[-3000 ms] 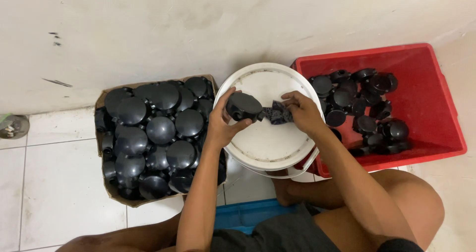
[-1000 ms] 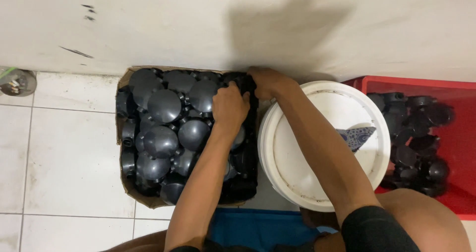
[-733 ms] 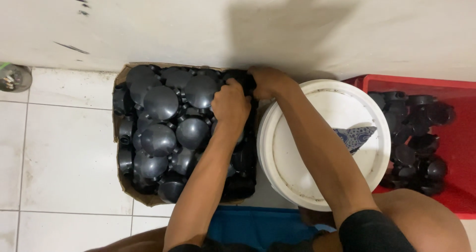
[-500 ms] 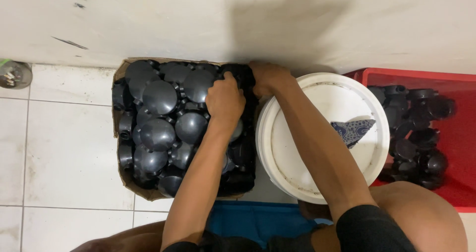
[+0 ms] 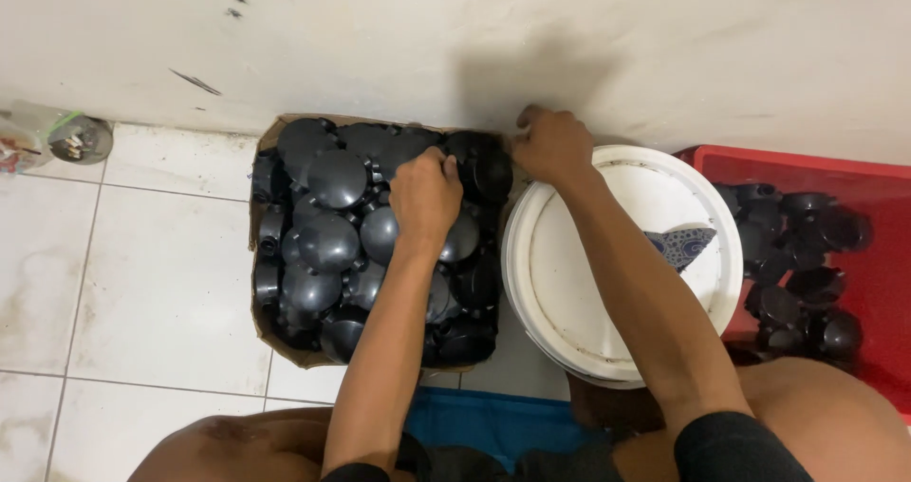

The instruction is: Cleaning black plastic parts by wiping them with a cloth and transferring them from a box to a bin

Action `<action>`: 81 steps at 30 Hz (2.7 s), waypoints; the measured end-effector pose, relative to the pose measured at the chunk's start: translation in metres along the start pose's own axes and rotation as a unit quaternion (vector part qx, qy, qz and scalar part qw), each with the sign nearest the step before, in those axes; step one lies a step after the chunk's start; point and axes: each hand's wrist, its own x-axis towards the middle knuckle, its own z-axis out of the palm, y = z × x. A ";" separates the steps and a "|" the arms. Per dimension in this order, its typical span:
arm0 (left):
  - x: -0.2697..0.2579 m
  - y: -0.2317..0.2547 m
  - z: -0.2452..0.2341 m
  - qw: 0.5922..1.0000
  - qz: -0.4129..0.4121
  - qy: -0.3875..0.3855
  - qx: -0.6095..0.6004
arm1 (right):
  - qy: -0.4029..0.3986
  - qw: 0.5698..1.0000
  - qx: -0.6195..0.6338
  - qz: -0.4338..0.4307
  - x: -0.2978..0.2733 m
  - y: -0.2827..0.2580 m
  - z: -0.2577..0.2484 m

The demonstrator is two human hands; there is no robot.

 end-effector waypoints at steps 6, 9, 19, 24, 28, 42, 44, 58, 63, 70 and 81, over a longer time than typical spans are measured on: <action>0.007 -0.040 0.076 0.994 -0.007 -0.097 -0.056 | -0.224 0.960 -0.166 0.011 0.033 0.012 0.057; 0.004 -0.037 0.087 0.985 0.010 -0.119 -0.121 | -0.249 0.959 -0.138 -0.014 0.014 -0.010 0.022; -0.037 0.026 0.019 0.943 -0.103 -0.098 -0.302 | -0.244 0.960 0.104 -0.093 0.009 -0.014 0.002; -0.042 0.031 0.020 0.940 -0.109 -0.086 -0.313 | -0.285 0.942 0.107 -0.137 0.005 -0.022 -0.011; -0.045 0.016 0.042 0.938 -0.105 -0.073 -0.323 | -0.239 0.956 0.110 -0.130 0.023 0.000 0.021; -0.073 0.046 0.059 0.890 0.065 0.126 -0.434 | 0.179 0.954 0.050 -0.235 -0.060 0.054 -0.040; -0.086 0.063 0.065 0.896 0.083 0.090 -0.427 | 0.173 0.958 0.015 -0.227 -0.091 0.074 -0.073; -0.174 0.204 0.189 0.885 0.248 -0.164 -0.359 | 0.171 0.985 -0.019 -0.022 -0.255 0.305 -0.148; -0.194 0.242 0.225 0.900 0.213 -0.243 -0.292 | 0.241 0.967 0.018 0.076 -0.281 0.374 -0.118; -0.211 0.238 0.314 0.910 0.133 -0.299 -0.256 | 0.301 0.908 0.191 0.218 -0.290 0.458 -0.040; -0.237 0.201 0.457 0.889 -0.250 -0.330 -0.195 | 0.071 0.903 0.293 0.308 -0.207 0.470 0.092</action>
